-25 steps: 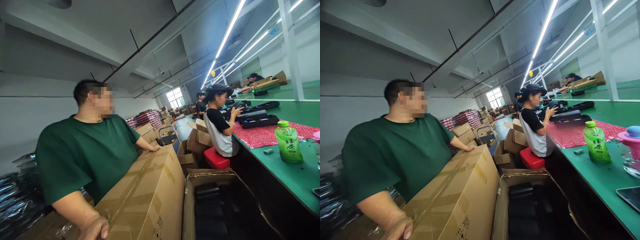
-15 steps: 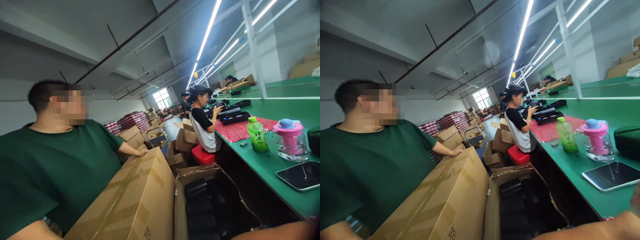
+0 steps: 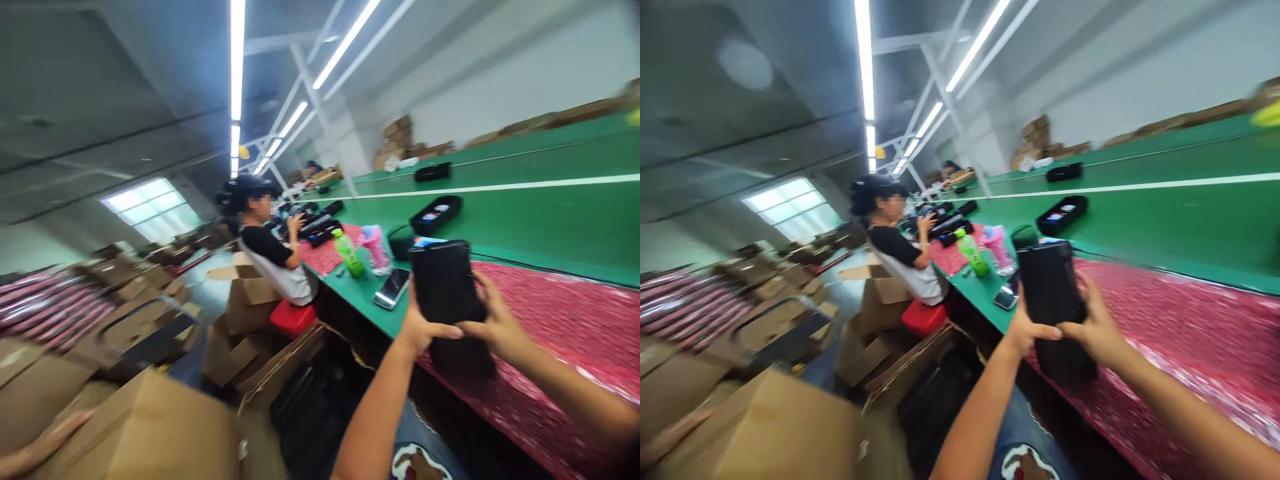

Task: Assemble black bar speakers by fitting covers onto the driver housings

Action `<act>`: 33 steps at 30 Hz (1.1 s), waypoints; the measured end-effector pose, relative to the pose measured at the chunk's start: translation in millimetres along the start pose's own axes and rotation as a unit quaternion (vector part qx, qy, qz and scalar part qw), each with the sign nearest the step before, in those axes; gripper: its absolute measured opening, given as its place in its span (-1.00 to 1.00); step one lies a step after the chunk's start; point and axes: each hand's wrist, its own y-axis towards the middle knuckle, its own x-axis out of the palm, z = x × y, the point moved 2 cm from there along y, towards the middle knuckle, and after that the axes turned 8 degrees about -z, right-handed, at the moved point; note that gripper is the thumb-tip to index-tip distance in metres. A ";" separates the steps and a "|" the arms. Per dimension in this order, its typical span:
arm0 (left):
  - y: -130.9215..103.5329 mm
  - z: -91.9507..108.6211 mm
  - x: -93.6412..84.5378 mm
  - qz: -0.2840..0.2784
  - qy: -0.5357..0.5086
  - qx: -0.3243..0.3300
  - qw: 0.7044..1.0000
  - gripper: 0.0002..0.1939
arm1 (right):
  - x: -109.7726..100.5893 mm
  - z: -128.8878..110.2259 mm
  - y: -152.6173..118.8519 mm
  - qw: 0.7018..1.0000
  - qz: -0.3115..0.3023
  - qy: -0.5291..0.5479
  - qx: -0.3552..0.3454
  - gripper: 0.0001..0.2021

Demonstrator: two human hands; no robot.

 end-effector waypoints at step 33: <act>13.8 5.7 2.2 -0.047 0.079 -0.048 0.995 0.19 | -3.5 -9.4 14.2 0.996 0.018 0.086 -0.033 -0.08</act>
